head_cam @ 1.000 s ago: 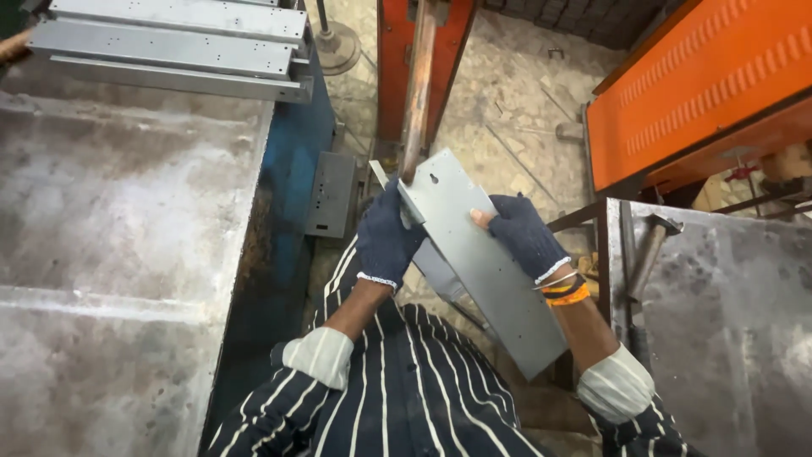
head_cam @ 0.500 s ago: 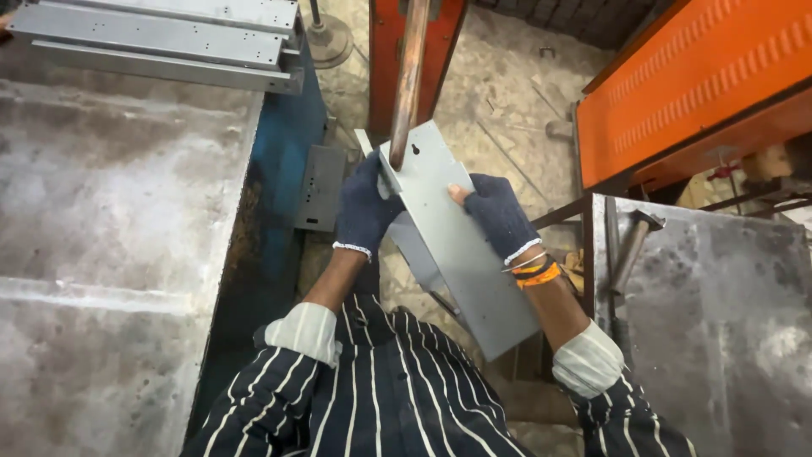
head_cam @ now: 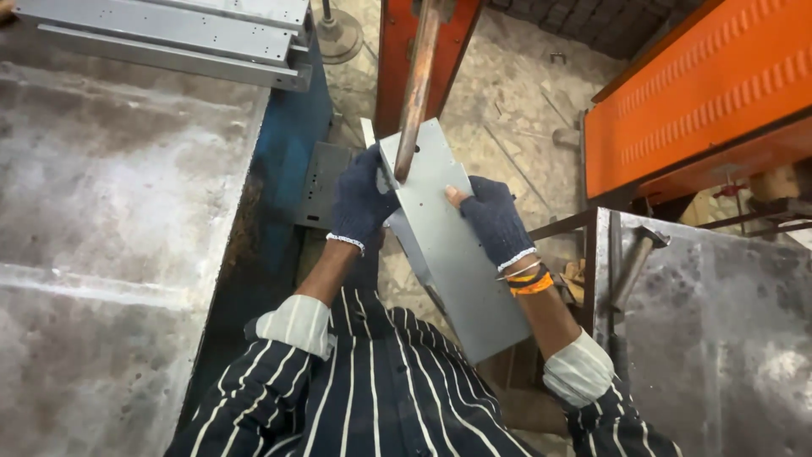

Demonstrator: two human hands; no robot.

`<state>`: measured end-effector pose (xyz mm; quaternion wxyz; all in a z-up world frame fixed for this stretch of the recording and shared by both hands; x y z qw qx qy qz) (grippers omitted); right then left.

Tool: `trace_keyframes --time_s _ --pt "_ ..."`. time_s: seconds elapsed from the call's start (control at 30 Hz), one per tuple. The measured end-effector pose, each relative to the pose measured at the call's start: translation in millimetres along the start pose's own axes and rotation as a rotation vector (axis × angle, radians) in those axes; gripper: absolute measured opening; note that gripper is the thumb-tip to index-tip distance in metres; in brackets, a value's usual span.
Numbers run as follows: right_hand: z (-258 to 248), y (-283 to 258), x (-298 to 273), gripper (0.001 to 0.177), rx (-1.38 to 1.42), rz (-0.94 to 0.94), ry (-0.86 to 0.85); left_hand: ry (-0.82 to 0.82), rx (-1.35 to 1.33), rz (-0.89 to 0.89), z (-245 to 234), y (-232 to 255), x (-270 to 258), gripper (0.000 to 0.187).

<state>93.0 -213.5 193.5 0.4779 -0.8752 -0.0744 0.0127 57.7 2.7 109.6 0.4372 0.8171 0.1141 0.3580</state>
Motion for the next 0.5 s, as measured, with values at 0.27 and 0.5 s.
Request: trace_keyframes --time_s 0.27,0.5 --pt "-0.4 1.2 -2.3 0.039 0.039 0.035 -0.016 0.014 -0.029 0.008 -1.6 5.2 -1.2 0.067" --pt "-3.7 -7.7 -0.1 0.036 0.102 0.05 -0.067 0.02 -0.097 -0.017 -4.4 10.3 -2.0 0.065"
Point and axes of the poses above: each hand's wrist, its own x-axis towards the middle knuckle, its own z-axis out of the palm, y = z × x, the point moved 2 cm from there along x, towards the middle knuckle, and after that the axes turned 15 degrees about y, right-handed, at the moved point
